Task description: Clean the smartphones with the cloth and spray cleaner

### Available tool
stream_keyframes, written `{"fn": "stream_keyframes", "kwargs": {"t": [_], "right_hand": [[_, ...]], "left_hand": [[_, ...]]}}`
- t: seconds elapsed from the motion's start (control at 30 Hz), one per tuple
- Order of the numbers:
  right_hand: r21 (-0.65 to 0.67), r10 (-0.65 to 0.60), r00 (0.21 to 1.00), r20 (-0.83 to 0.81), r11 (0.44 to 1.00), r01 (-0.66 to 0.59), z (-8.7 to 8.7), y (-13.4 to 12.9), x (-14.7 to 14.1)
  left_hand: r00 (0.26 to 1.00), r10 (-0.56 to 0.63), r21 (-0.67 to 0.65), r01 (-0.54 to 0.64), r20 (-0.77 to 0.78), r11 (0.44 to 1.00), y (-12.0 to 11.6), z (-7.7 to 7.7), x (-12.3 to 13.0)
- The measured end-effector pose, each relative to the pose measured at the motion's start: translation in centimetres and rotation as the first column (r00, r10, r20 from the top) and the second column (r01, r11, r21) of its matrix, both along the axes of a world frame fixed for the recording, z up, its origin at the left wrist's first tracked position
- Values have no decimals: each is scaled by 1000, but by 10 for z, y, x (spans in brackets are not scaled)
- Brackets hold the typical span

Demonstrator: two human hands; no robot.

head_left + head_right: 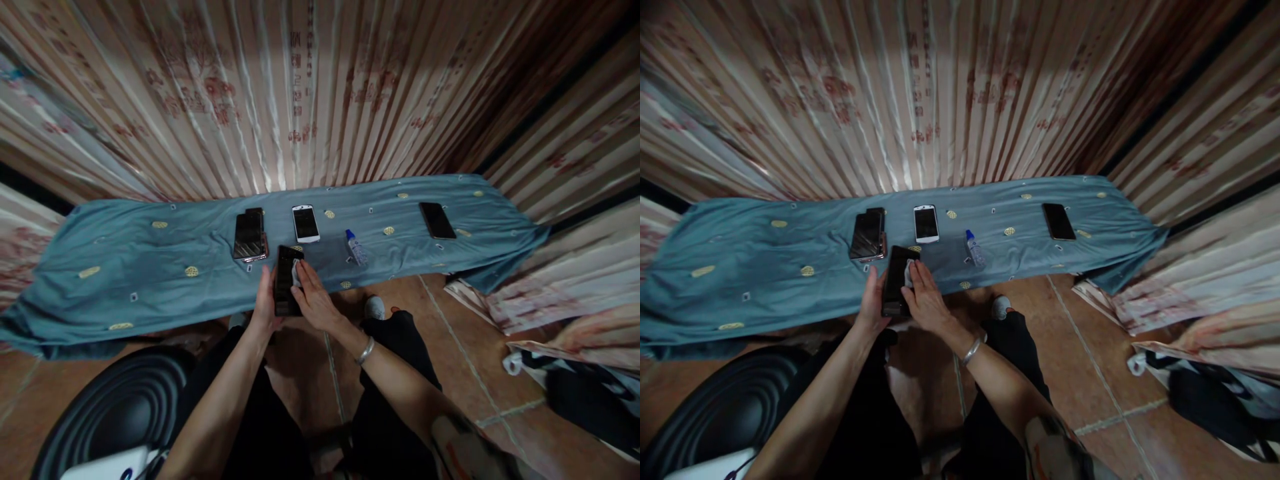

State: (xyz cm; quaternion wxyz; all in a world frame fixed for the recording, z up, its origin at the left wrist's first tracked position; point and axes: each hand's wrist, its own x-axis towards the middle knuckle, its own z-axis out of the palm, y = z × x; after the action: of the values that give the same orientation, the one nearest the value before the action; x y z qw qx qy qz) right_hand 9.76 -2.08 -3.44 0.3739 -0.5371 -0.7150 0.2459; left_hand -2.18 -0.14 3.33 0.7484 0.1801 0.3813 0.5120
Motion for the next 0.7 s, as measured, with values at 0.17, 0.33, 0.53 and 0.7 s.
{"fn": "stream_keyframes", "kwargs": {"t": [0.17,0.33,0.53,0.7], "right_hand": [[19,48,999,10,999,-48,3,-4,-2],[36,120,993,9,992,-120,6,-9,-9],[44,203,978,44,978,-205,6,-14,-17],[66,212,972,105,973,-220,2,-15,-18]], "left_hand": [[999,-6,-24,5,-37,1000,-7,11,-5],[996,-26,-30,24,-85,999,-18,21,-19],[993,-19,-48,13,-116,999,-30,12,-38],[995,71,-50,-74,-77,996,-37,-6,-39]]}}
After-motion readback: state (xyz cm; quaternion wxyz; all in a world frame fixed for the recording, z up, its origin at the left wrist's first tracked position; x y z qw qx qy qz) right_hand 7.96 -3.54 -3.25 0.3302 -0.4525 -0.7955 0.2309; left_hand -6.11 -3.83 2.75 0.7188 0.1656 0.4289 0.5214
